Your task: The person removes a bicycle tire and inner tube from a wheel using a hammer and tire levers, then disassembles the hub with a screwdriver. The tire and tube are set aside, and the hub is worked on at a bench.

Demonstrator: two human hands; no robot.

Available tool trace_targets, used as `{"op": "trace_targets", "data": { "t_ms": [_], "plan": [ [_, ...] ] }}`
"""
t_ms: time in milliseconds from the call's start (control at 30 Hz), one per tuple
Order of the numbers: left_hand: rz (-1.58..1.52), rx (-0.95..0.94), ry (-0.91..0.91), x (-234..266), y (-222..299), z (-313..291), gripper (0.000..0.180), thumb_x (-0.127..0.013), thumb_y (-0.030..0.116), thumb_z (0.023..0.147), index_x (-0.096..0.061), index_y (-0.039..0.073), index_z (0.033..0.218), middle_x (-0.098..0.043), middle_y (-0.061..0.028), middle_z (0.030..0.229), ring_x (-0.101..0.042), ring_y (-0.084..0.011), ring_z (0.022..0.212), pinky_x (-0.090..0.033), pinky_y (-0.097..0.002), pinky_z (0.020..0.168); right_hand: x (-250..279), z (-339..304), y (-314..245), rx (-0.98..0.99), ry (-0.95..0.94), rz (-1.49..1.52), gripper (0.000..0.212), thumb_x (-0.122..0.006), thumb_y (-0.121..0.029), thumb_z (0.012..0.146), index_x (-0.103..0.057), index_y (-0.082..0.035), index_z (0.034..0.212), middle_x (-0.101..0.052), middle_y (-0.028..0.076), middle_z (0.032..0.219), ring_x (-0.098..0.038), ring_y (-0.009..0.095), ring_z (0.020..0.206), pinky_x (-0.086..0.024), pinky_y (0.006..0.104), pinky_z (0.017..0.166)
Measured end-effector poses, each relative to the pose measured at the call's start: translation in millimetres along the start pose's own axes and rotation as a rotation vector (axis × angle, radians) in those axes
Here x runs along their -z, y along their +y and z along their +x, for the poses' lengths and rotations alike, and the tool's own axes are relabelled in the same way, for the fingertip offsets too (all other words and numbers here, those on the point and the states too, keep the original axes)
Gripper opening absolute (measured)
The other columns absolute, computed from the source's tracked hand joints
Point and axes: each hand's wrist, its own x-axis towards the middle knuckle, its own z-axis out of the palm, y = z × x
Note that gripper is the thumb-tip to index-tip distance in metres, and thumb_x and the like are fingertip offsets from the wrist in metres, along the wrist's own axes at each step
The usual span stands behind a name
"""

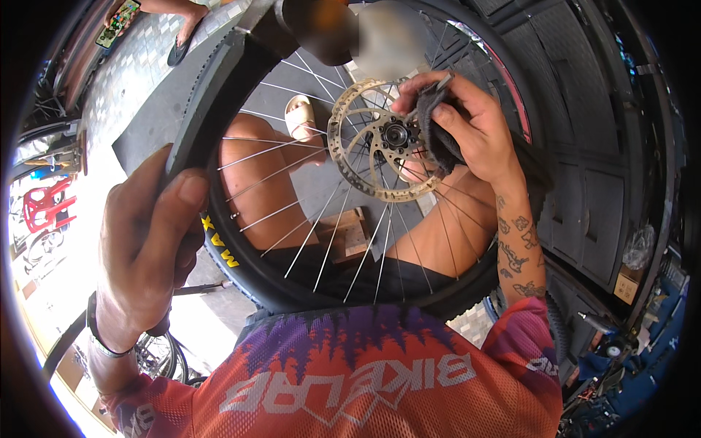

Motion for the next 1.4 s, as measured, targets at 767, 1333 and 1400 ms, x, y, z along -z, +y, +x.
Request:
{"op": "trace_targets", "data": {
  "t_ms": [767, 1333, 1400],
  "plan": [
    [-0.005, 0.014, -0.075, -9, -19, 24, 0.044, -0.06, 0.038, 0.111, -0.066, -0.005, 0.114, -0.054, 0.0021, 0.064, -0.047, -0.0057, 0.054, -0.031, -0.0268, 0.05, -22, 15, 17, -0.059, -0.045, 0.439, 0.04, -0.06, -0.012, 0.108, -0.053, -0.002, 0.07, -0.037, -0.006, 0.061, -0.031, 0.005, 0.057, -0.024, 0.0298, 0.054],
    [0.062, 0.009, -0.077, -13, -18, 17, 0.049, -0.059, 0.045, 0.113, -0.062, -0.002, 0.127, -0.052, 0.0058, 0.064, -0.041, -0.0009, 0.048, -0.029, -0.0207, 0.045, -23, 17, 30, -0.049, -0.097, 0.379, 0.022, -0.068, -0.013, 0.104, -0.08, 0.006, 0.101, -0.055, -0.003, 0.065, -0.045, 0.003, 0.06, -0.032, 0.0263, 0.055],
    [0.071, -0.003, -0.065, -14, -16, 16, 0.049, -0.059, 0.043, 0.113, -0.062, -0.003, 0.13, -0.052, 0.006, 0.065, -0.041, -0.0008, 0.048, -0.029, -0.0208, 0.045, -22, 18, 30, -0.071, -0.113, 0.376, 0.022, -0.069, -0.013, 0.104, -0.081, 0.005, 0.103, -0.057, -0.003, 0.065, -0.045, 0.003, 0.06, -0.032, 0.0261, 0.055]
  ]
}}
